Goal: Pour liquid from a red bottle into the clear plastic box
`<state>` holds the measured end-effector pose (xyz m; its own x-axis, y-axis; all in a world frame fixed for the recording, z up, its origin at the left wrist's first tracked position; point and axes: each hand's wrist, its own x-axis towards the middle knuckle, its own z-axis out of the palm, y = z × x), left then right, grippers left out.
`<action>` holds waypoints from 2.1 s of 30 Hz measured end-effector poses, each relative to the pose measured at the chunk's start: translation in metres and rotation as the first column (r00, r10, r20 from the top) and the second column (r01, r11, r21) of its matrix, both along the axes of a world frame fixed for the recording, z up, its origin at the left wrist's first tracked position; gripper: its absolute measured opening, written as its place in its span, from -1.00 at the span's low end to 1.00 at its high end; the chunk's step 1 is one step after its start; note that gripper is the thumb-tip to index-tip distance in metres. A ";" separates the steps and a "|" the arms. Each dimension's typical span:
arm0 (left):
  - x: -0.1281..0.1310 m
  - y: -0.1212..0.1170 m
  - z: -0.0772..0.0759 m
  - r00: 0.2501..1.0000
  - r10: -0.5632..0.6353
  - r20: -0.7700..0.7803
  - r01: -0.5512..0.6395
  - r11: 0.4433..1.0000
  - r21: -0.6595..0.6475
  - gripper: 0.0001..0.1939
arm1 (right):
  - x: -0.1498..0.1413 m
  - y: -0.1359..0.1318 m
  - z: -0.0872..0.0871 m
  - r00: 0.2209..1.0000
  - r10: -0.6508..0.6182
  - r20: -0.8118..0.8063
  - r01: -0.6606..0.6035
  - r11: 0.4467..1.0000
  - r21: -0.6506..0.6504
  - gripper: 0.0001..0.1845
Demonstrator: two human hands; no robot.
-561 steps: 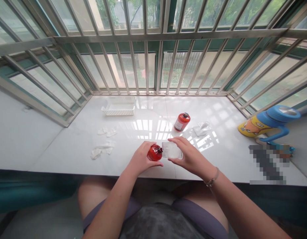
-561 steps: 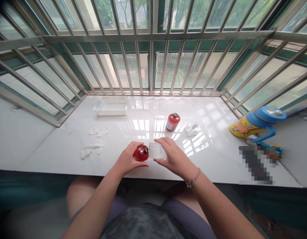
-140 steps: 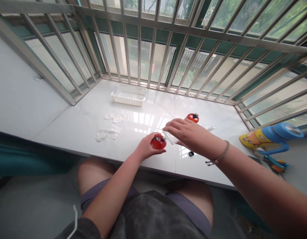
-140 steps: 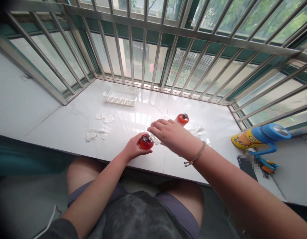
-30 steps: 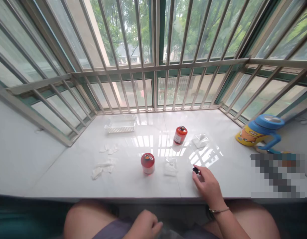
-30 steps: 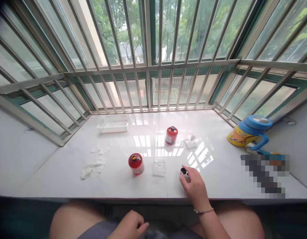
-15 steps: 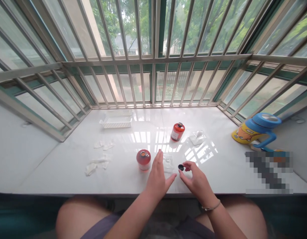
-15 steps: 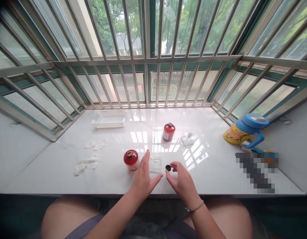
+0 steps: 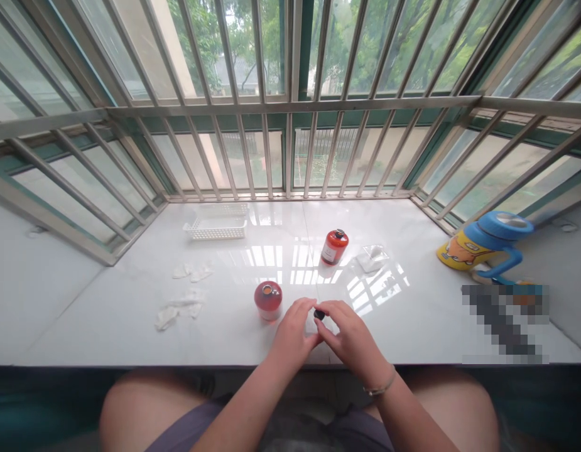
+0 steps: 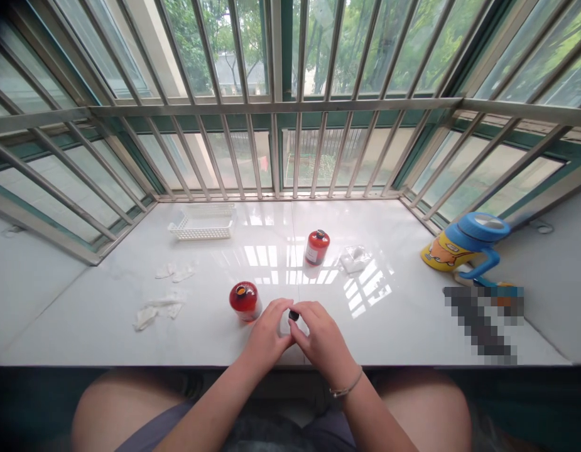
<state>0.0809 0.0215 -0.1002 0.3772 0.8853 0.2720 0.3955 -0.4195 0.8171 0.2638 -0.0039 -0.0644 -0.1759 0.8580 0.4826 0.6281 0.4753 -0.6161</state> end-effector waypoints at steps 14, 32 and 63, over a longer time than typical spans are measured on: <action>-0.006 -0.005 -0.007 0.996 0.026 -0.089 -0.025 1.000 0.014 -0.18 | 0.000 -0.030 -0.019 0.917 -0.379 -0.121 0.365 0.923 -0.123 -0.69; -0.005 -0.005 -0.008 0.997 0.040 -0.061 -0.039 0.999 0.019 -0.30 | -0.013 -0.018 -0.014 0.969 -0.186 -0.161 0.170 0.979 -0.111 -0.74; -0.072 0.031 0.034 0.946 0.231 0.226 -0.239 0.971 0.008 -0.49 | -0.105 0.044 0.037 0.954 -0.007 -0.300 -0.046 0.984 -0.171 -0.57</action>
